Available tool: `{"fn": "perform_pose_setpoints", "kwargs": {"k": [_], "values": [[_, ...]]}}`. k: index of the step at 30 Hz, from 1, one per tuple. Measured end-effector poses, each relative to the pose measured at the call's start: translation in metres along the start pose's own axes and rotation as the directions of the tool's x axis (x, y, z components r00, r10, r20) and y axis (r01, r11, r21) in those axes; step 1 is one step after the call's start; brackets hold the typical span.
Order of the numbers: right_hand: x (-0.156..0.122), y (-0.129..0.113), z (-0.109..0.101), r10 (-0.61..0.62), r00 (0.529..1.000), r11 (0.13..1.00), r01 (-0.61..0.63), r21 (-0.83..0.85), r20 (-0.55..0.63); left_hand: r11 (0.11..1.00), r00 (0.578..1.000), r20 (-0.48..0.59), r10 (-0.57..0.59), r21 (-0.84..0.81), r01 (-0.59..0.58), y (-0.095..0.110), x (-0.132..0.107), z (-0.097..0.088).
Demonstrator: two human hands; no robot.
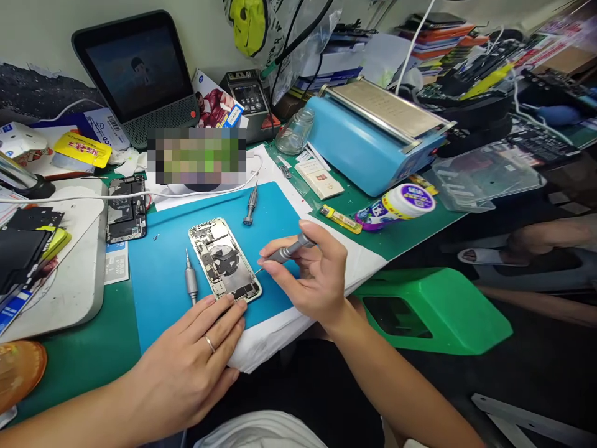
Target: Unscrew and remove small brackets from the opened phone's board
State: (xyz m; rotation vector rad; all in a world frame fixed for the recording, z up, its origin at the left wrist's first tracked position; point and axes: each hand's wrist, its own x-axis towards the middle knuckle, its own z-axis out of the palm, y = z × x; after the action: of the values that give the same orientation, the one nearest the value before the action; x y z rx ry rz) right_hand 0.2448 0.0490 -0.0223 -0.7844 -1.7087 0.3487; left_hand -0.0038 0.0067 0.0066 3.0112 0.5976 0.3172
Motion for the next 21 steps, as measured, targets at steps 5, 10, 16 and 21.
{"fn": "perform_pose_setpoints", "kwargs": {"k": [5, 10, 16, 21], "values": [[-0.003, 0.000, 0.000, -0.031, 0.999, 0.999, 0.031, 0.026, 0.024, 1.000, 0.999, 0.028, -0.028, -0.006, 0.028, 0.000, 0.001, -0.001], [-0.004, -0.001, -0.001, -0.070, 0.994, 0.997, 0.067, 0.035, 0.080, 0.999, 0.998, 0.026, -0.050, 0.019, 0.050, 0.002, 0.008, -0.001], [-0.003, 0.001, -0.003, -0.096, 0.989, 0.995, 0.094, 0.017, 0.115, 0.997, 0.996, 0.059, -0.063, 0.042, 0.061, -0.002, 0.008, -0.001], [-0.004, 0.002, -0.002, -0.119, 0.987, 0.993, 0.121, -0.011, 0.113, 0.997, 0.995, 0.077, -0.068, 0.032, 0.065, -0.002, 0.008, 0.000]]}}
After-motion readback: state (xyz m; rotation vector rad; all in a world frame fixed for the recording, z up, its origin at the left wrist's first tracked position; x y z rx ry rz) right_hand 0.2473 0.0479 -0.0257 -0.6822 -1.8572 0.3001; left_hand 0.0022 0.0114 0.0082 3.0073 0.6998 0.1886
